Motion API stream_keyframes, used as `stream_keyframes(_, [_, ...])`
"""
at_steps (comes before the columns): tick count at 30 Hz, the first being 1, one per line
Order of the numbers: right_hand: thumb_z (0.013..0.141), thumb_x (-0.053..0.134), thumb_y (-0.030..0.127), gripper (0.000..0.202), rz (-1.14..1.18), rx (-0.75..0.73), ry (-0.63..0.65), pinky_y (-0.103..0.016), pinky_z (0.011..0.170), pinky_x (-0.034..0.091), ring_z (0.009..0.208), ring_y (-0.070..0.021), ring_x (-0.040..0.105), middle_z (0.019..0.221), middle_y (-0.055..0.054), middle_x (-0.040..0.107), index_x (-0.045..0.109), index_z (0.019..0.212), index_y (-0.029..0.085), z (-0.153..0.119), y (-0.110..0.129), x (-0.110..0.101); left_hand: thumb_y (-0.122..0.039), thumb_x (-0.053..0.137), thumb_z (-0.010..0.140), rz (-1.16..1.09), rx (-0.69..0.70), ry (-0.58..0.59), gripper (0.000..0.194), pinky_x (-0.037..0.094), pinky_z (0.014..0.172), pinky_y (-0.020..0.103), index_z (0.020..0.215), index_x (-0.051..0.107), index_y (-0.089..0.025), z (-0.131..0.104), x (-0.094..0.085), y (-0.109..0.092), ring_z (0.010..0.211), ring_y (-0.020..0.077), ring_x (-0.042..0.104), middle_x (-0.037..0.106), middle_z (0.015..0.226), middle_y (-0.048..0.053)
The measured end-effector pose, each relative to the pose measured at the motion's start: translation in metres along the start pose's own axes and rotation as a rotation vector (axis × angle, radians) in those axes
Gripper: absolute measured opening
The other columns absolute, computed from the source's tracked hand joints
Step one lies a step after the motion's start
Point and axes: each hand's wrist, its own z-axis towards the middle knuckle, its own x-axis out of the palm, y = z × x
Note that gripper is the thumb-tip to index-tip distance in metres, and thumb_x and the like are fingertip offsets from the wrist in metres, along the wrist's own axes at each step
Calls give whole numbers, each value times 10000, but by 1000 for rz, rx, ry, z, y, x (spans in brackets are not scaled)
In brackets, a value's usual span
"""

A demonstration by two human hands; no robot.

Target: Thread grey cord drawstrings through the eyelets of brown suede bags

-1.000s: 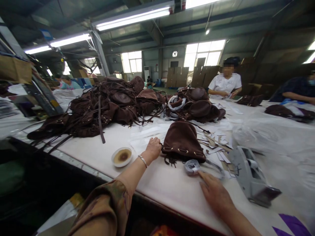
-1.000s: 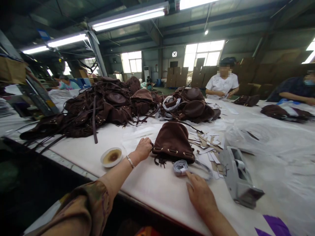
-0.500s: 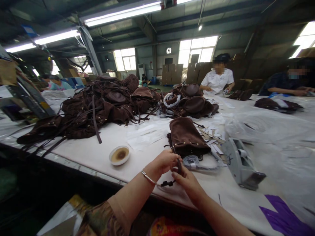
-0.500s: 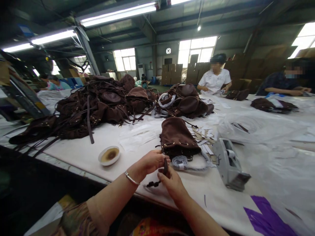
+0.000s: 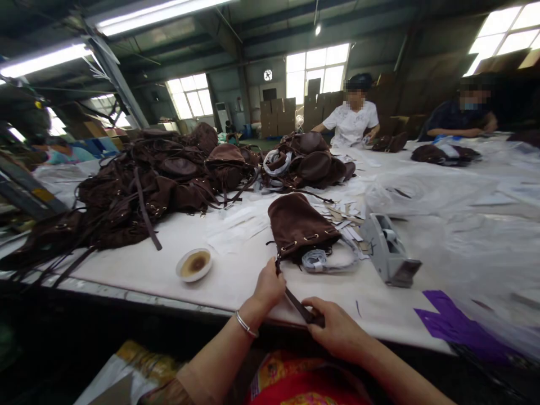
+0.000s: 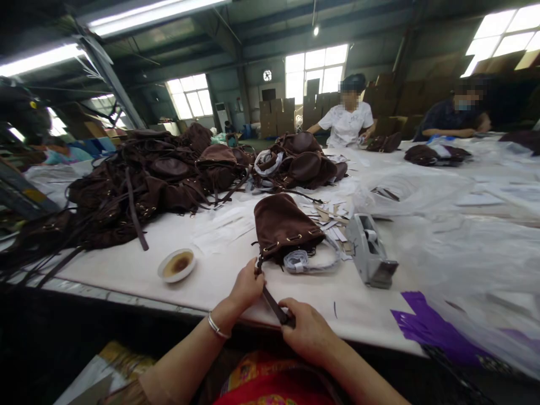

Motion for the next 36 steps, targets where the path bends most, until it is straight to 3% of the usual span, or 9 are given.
stream_keyframes(2, [645, 573, 149, 347, -24, -1, -16, -249, 599, 421, 636, -159, 610, 684, 7, 695, 725, 948, 224, -3, 2, -7, -53, 508, 779, 186, 123, -42, 431, 472, 949, 397, 1189, 539, -182, -6, 0, -4, 1002, 243, 618, 657, 1033, 96])
stream_keyframes(6, [707, 611, 274, 269, 324, 257, -12, -211, 391, 313, 392, -98, 488, 605, 23, 655, 681, 950, 183, 1, -2, -18, -11, 445, 764, 556, 510, -70, 527, 389, 1066, 529, 1275, 526, -113, -25, -1, -19, 1258, 332, 482, 560, 1271, 214])
stream_keyframes(10, [732, 657, 361, 235, 640, 265, -15, -175, 337, 260, 350, -53, 405, 586, 30, 624, 650, 843, 154, 4, -8, -25, -65, 531, 743, 479, 859, 443, 657, 388, 1094, 459, 1387, 449, -167, -48, 4, -47, 1252, 285, 493, 538, 1343, 157])
stream_keyframes(12, [751, 670, 397, 261, 766, 258, -12, -165, 334, 272, 372, -49, 400, 581, 27, 606, 638, 808, 143, 3, -9, -29, -134, 542, 811, 439, 814, 557, 617, 472, 987, 380, 1415, 423, -180, -54, 10, -57, 1128, 250, 571, 582, 1267, 144])
stream_keyframes(17, [768, 703, 499, 378, 853, 213, -58, -185, 435, 416, 532, -81, 555, 833, -32, 690, 638, 927, 163, -1, -15, -41, -262, 446, 953, 492, 585, 447, 287, 496, 772, 292, 1147, 651, -212, -53, 20, -55, 815, 193, 620, 659, 918, 78])
stream_keyframes(22, [794, 618, 501, 345, 432, 131, -100, -237, 447, 406, 439, -118, 486, 492, 40, 549, 673, 829, 162, 4, -22, -39, -284, 517, 922, 280, 504, 508, 258, 470, 827, 264, 1109, 682, -220, -53, 17, -56, 883, 188, 631, 714, 1011, 46])
stream_keyframes(26, [861, 527, 427, 313, 32, -61, -99, -269, 599, 447, 623, -163, 593, 627, 0, 647, 672, 716, 191, 13, -17, -29, -323, 480, 936, 269, 380, 533, 291, 461, 697, 233, 961, 727, -172, -56, 12, -52, 747, 160, 624, 730, 864, 40])
stream_keyframes(31, [852, 539, 516, 351, -212, -105, -10, -264, 648, 501, 684, -190, 650, 694, -8, 701, 700, 741, 225, 32, -16, -23, -282, 471, 916, 447, 450, 352, 264, 449, 630, 242, 906, 705, -160, -61, -1, -29, 733, 169, 643, 725, 840, 63])
stream_keyframes(36, [782, 600, 559, 336, -438, -331, -109, -288, 688, 577, 800, -235, 711, 888, -31, 759, 743, 872, 268, 84, 3, -15, -366, 531, 894, 718, 468, 124, 258, 457, 543, 259, 834, 675, -161, -61, -17, 0, 701, 192, 657, 719, 809, 76])
